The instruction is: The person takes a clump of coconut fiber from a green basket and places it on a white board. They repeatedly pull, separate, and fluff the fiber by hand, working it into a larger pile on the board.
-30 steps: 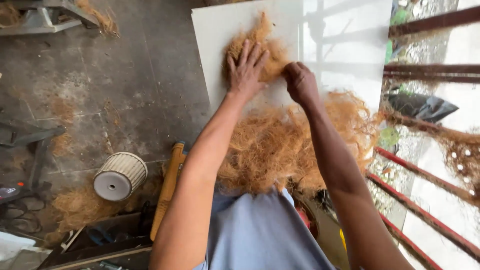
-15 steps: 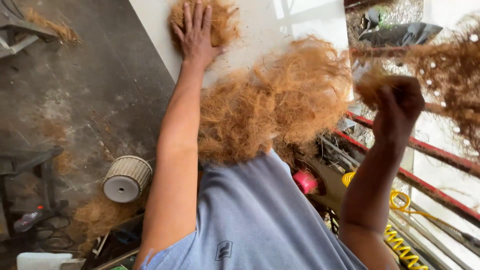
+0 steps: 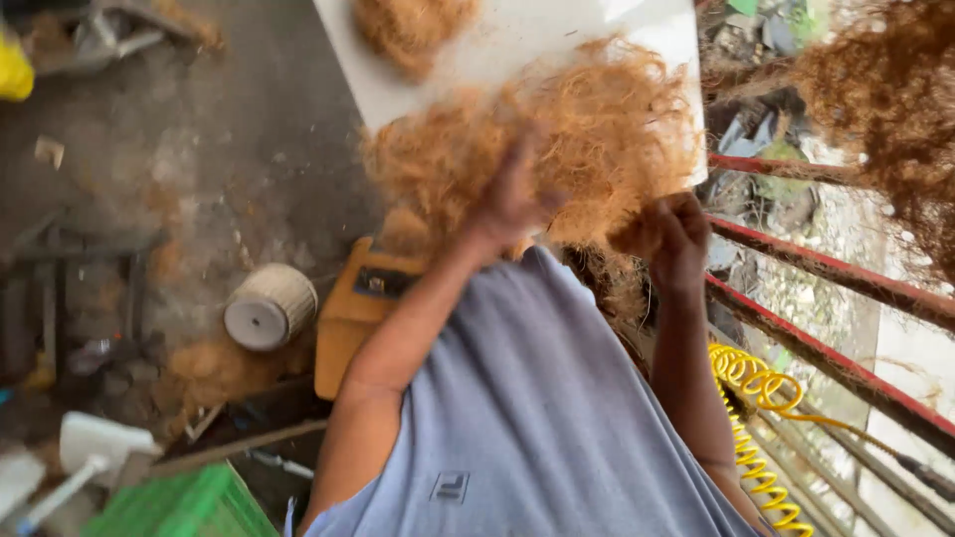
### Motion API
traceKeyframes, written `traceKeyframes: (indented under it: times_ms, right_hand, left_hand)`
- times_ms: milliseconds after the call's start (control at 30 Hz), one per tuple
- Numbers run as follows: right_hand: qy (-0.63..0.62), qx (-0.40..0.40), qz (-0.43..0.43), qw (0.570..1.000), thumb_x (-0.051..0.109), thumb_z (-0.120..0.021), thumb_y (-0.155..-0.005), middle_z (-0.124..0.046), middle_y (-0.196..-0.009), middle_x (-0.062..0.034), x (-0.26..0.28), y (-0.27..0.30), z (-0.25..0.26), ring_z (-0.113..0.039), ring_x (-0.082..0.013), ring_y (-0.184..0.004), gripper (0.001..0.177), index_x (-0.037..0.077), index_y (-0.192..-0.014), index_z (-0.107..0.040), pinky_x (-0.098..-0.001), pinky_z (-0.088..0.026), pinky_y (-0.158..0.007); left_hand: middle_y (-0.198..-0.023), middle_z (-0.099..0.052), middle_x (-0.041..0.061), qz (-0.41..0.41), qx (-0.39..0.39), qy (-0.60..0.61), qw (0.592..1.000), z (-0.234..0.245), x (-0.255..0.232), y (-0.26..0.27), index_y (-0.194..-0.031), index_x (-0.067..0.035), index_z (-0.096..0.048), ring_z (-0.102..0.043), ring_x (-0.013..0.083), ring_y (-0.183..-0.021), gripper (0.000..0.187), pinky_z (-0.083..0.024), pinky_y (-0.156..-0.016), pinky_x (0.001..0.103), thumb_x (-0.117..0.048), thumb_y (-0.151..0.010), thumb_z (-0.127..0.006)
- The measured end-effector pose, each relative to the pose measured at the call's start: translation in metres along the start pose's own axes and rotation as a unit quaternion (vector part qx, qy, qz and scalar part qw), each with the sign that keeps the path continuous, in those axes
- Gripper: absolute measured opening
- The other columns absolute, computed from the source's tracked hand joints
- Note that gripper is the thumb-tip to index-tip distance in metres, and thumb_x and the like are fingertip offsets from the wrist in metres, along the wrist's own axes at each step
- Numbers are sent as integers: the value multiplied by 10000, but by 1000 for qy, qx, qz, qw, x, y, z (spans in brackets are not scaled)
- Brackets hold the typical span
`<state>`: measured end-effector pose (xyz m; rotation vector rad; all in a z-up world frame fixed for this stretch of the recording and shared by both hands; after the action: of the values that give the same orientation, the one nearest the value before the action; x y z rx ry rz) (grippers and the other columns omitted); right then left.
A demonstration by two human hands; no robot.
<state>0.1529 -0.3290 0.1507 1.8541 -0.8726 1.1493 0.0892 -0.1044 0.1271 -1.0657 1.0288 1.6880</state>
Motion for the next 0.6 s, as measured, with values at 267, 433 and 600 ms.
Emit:
traceKeyframes:
  times_ms: [267,433,600]
  right_hand:
    - [590,51,198,781,318,-483,-1133,-376,-686,-183,-61,8,37,-487,-500,-610,418,45,-819,-529,-488,-388,-469]
    - [563,-84,156,807,300,-543,-1137,-501,-632,-252,-69,-16,114,-532,-468,-615,423,26,-817,-522,-492,-398,-542]
    - [815,26,151,559,134,-515,-1064,-605,-719,-137,-105,-31,137,-629,-314,-626,226,16,-1036,-705,-433,-472,-507]
  left_hand:
    - [-887,-686,36,30,-30,119,992,-136,50,65,-996,-160,-640,-715,269,-855,171,-578,-736,397,-213,-868,-740]
    - [-701,-646,25,82,-121,88,985,-148,102,62,-820,-167,-660,-694,237,-697,189,-528,-637,371,-253,-730,-801]
    - [-713,-671,2,144,-184,97,968,-125,125,85,-870,-192,-697,-708,201,-706,254,-547,-639,334,-312,-707,-849]
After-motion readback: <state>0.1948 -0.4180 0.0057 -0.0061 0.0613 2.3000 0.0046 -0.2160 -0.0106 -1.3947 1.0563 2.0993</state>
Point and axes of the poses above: each hand's wrist, its own y-axis away from the middle knuckle, its own z-axis out of the back of the hand, x = y × z, the point moved 7 cm from there along -y, towards the middle knuckle
